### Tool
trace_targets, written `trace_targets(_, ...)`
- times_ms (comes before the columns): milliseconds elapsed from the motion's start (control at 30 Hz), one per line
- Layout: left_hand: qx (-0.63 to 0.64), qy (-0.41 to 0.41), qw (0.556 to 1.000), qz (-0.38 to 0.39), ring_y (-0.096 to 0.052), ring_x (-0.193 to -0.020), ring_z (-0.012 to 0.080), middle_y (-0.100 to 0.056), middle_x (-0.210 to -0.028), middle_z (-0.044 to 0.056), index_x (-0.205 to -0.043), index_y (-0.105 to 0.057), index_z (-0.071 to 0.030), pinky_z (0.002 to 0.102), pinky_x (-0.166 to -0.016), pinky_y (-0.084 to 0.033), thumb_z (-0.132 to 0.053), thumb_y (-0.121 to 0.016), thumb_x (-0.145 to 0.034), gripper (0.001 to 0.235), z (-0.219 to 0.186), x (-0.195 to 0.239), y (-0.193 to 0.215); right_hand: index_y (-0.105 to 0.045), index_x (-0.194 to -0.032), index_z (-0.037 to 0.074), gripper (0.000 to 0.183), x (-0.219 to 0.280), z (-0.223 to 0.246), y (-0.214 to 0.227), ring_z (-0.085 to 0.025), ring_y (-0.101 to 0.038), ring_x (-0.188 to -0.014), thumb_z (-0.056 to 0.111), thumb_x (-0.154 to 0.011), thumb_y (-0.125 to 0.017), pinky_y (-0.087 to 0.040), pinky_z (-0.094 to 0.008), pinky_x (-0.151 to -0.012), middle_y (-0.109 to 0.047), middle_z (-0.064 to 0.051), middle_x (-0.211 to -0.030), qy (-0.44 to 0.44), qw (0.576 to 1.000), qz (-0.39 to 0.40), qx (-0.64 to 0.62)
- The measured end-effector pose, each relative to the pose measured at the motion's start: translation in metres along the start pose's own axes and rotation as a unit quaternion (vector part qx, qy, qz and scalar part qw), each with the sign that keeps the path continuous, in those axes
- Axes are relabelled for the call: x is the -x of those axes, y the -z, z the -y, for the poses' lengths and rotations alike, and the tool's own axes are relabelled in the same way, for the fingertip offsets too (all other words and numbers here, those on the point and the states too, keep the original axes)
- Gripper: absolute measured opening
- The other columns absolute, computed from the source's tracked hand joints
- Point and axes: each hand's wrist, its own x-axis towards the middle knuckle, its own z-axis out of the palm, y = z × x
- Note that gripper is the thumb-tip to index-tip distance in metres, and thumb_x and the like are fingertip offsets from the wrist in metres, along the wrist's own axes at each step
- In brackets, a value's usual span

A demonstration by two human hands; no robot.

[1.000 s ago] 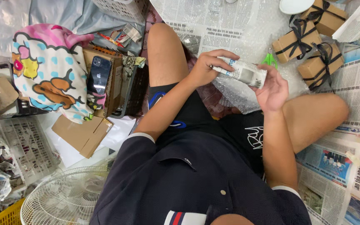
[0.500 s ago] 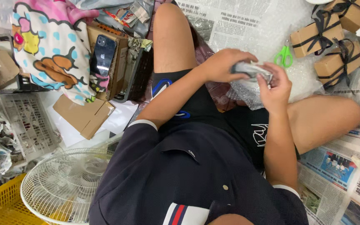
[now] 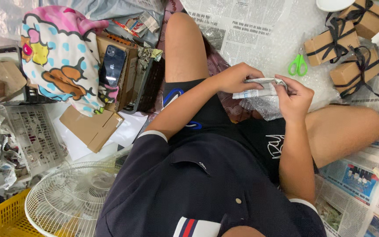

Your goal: The person sits on the floor and wraps small items, including a cup and a saucer, using newspaper and bubble wrap. They fold the newspaper around the items and place them on a pile of bubble wrap.

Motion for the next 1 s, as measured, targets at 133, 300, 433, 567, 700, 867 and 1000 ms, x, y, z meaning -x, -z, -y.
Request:
trace_targets(133, -0.011, 0.008, 1.0, -0.023, -0.07, -0.077, 0.0237, -0.074, -0.089, 0.012, -0.107, -0.072, -0.006, 0.036, -0.071, -0.053, -0.019, -0.075, -0.095, 0.018, 0.003, 0.001, -0.001, -0.074, -0.114, -0.002, 0.021, -0.001, 0.015, 0.002, -0.011, -0.071, -0.098, -0.01, -0.096, -0.071, -0.056, -0.022, -0.082, -0.074, -0.009, -0.11, 0.049, 0.998, 0.034, -0.014)
trace_targets(300, -0.036, 0.062, 0.997, 0.034, -0.065, -0.068, 0.0236, -0.07, -0.08, 0.014, -0.105, -0.073, -0.005, 0.035, -0.066, -0.051, -0.015, -0.078, -0.092, 0.018, 0.011, 0.003, -0.004, -0.078, -0.113, 0.0, 0.025, 0.003, 0.039, 0.003, -0.016, -0.072, -0.096, -0.013, -0.093, -0.07, -0.057, -0.026, -0.079, -0.075, -0.014, -0.11, 0.086, 0.988, 0.083, 0.102)
trace_targets(433, -0.011, 0.012, 1.0, -0.008, -0.068, -0.074, 0.017, -0.075, -0.089, 0.01, -0.109, -0.075, -0.007, 0.032, -0.069, -0.055, -0.011, -0.078, -0.088, 0.022, 0.017, 0.003, -0.006, -0.074, -0.12, -0.003, 0.026, 0.001, 0.058, -0.008, -0.018, -0.071, -0.102, -0.012, -0.095, -0.072, -0.059, -0.029, -0.085, -0.073, -0.015, -0.114, 0.12, 0.988, 0.044, 0.088)
trace_targets(567, 0.057, 0.079, 0.995, -0.037, -0.061, -0.07, 0.0109, -0.074, -0.083, 0.009, -0.112, -0.076, -0.006, 0.03, -0.066, -0.054, -0.01, -0.078, -0.091, 0.022, 0.021, 0.002, -0.011, -0.054, -0.137, -0.002, 0.061, -0.002, 0.06, -0.018, -0.01, -0.066, -0.108, -0.005, -0.081, -0.077, -0.059, -0.023, -0.086, -0.066, -0.004, -0.125, 0.069, 0.995, -0.015, -0.068)
trace_targets(700, 0.153, 0.026, 0.983, -0.097, -0.067, -0.087, 0.0053, -0.076, -0.095, 0.006, -0.115, -0.073, -0.003, 0.029, -0.078, -0.061, -0.009, -0.076, -0.095, 0.021, 0.023, -0.002, -0.017, -0.064, -0.111, -0.007, 0.017, -0.004, 0.035, -0.017, -0.011, -0.069, -0.097, -0.002, -0.1, -0.075, -0.058, -0.026, -0.085, -0.073, -0.009, -0.106, 0.027, 0.998, 0.051, -0.04)
trace_targets(867, 0.102, 0.03, 0.986, -0.131, -0.067, -0.083, 0.0072, -0.073, -0.093, 0.008, -0.114, -0.072, 0.0, 0.028, -0.072, -0.06, -0.01, -0.077, -0.095, 0.022, 0.018, -0.005, -0.019, -0.067, -0.104, -0.01, 0.013, -0.002, 0.0, -0.011, -0.009, -0.063, -0.083, 0.0, -0.104, -0.076, -0.049, -0.023, -0.071, -0.071, -0.009, -0.093, -0.003, 1.0, -0.023, 0.014)
trace_targets(1000, 0.083, 0.086, 0.973, -0.198, -0.065, -0.062, 0.0049, -0.071, -0.076, 0.004, -0.117, -0.069, -0.001, 0.024, -0.057, -0.054, -0.012, -0.078, -0.087, 0.033, 0.012, -0.005, -0.015, -0.065, -0.112, -0.009, 0.016, -0.005, -0.008, -0.007, -0.009, -0.07, -0.094, 0.001, -0.103, -0.073, -0.055, -0.021, -0.08, -0.074, -0.009, -0.105, 0.019, 0.997, -0.031, -0.075)
